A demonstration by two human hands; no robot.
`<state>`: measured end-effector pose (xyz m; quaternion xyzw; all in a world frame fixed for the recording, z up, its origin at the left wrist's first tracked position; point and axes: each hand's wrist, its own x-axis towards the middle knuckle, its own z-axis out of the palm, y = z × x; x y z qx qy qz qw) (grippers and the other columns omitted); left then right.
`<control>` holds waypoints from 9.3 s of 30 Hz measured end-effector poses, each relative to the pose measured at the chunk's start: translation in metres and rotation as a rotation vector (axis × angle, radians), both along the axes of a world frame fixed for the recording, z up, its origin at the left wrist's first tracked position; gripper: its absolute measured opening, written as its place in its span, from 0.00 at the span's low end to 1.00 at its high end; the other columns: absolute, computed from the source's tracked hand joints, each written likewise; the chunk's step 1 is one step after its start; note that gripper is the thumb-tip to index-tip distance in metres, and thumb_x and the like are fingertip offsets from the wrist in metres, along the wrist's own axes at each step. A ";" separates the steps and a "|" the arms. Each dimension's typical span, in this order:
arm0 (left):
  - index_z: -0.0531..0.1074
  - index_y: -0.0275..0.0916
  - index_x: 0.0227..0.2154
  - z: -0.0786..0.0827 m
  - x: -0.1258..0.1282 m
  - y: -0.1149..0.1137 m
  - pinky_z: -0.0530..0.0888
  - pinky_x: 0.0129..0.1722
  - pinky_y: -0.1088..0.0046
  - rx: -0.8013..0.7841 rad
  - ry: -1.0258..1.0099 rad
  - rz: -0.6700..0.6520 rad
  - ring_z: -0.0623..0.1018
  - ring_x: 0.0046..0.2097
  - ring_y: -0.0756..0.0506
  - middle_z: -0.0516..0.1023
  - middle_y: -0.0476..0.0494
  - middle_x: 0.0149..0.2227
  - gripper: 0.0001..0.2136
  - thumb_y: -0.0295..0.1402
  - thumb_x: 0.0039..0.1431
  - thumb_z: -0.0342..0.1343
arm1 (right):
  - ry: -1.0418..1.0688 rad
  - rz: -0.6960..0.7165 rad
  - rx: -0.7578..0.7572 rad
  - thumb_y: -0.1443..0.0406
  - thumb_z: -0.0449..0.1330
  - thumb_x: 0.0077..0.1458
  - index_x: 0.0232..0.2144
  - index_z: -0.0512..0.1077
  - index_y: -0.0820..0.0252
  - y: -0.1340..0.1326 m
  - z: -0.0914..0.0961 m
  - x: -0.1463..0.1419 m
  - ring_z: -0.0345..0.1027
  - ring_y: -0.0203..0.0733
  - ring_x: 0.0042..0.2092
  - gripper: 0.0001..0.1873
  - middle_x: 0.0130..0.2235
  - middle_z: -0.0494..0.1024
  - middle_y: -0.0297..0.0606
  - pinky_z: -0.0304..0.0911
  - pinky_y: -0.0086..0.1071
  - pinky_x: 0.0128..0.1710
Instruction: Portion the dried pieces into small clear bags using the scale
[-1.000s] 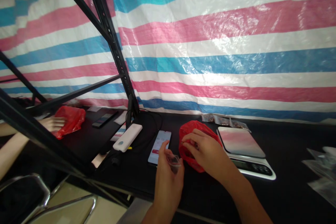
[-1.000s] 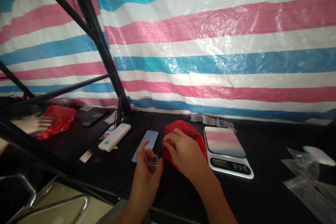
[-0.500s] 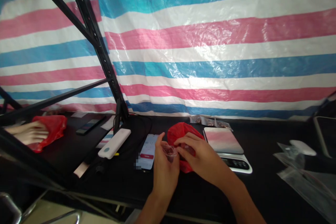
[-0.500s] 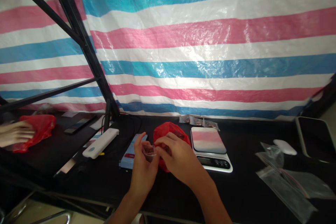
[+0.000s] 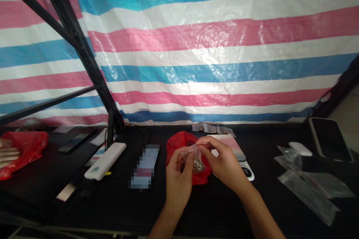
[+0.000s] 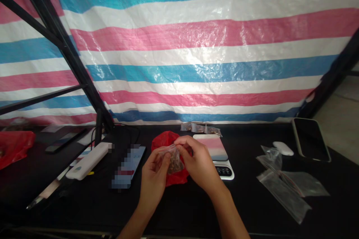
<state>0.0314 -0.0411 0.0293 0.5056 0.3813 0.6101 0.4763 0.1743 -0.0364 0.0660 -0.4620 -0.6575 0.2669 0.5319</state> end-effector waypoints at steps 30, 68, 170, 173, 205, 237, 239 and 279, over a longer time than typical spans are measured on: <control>0.74 0.41 0.29 -0.004 0.028 -0.016 0.75 0.38 0.72 0.700 0.432 0.251 0.77 0.36 0.47 0.75 0.48 0.31 0.12 0.19 0.62 0.53 | -0.362 -0.968 -0.089 0.61 0.53 0.58 0.42 0.81 0.56 0.012 -0.063 0.118 0.75 0.55 0.47 0.18 0.44 0.84 0.46 0.63 0.46 0.48; 0.70 0.44 0.57 -0.033 0.029 -0.016 0.74 0.56 0.60 0.165 0.334 0.149 0.77 0.54 0.40 0.76 0.37 0.57 0.17 0.35 0.66 0.57 | 0.267 -0.123 -0.102 0.45 0.67 0.51 0.30 0.77 0.57 0.010 -0.022 0.066 0.74 0.42 0.37 0.22 0.33 0.81 0.37 0.70 0.34 0.40; 0.79 0.43 0.38 0.000 0.021 -0.039 0.69 0.43 0.69 -0.041 0.193 -0.030 0.74 0.40 0.41 0.76 0.41 0.38 0.06 0.30 0.63 0.57 | -0.285 -0.979 -0.186 0.56 0.52 0.51 0.39 0.82 0.59 0.015 -0.043 0.090 0.72 0.52 0.37 0.23 0.38 0.80 0.49 0.63 0.42 0.37; 0.80 0.43 0.44 -0.002 0.028 -0.049 0.68 0.45 0.68 -0.051 0.219 -0.173 0.74 0.42 0.40 0.77 0.40 0.40 0.10 0.29 0.63 0.56 | -0.233 -0.958 -0.194 0.56 0.53 0.48 0.38 0.82 0.59 0.016 -0.042 0.093 0.71 0.50 0.34 0.23 0.36 0.80 0.48 0.64 0.42 0.36; 0.77 0.46 0.53 -0.019 0.031 -0.031 0.71 0.51 0.65 -0.031 0.353 -0.227 0.76 0.45 0.39 0.77 0.38 0.46 0.15 0.32 0.65 0.54 | -0.045 -0.978 -0.091 0.59 0.54 0.47 0.36 0.81 0.60 0.017 -0.034 0.081 0.69 0.48 0.33 0.20 0.36 0.79 0.46 0.63 0.41 0.41; 0.66 0.44 0.58 -0.028 0.030 -0.028 0.78 0.41 0.69 0.318 0.756 -0.218 0.80 0.43 0.45 0.78 0.42 0.44 0.19 0.24 0.68 0.44 | -0.184 -0.987 -0.161 0.57 0.51 0.45 0.37 0.81 0.60 0.013 -0.036 0.098 0.70 0.51 0.36 0.24 0.36 0.78 0.47 0.63 0.42 0.40; 0.66 0.44 0.58 -0.029 0.029 -0.029 0.78 0.40 0.70 0.326 0.768 -0.222 0.80 0.44 0.44 0.78 0.42 0.44 0.19 0.25 0.68 0.44 | -0.210 -0.982 -0.195 0.57 0.51 0.45 0.38 0.81 0.60 0.013 -0.038 0.099 0.71 0.52 0.37 0.24 0.37 0.78 0.48 0.63 0.42 0.39; 0.67 0.43 0.56 -0.028 0.007 -0.029 0.80 0.42 0.69 0.396 0.797 -0.175 0.82 0.44 0.44 0.80 0.40 0.45 0.17 0.25 0.68 0.45 | -0.448 -0.936 -0.345 0.52 0.52 0.61 0.41 0.79 0.59 0.020 -0.062 0.103 0.72 0.50 0.36 0.22 0.35 0.79 0.45 0.58 0.37 0.34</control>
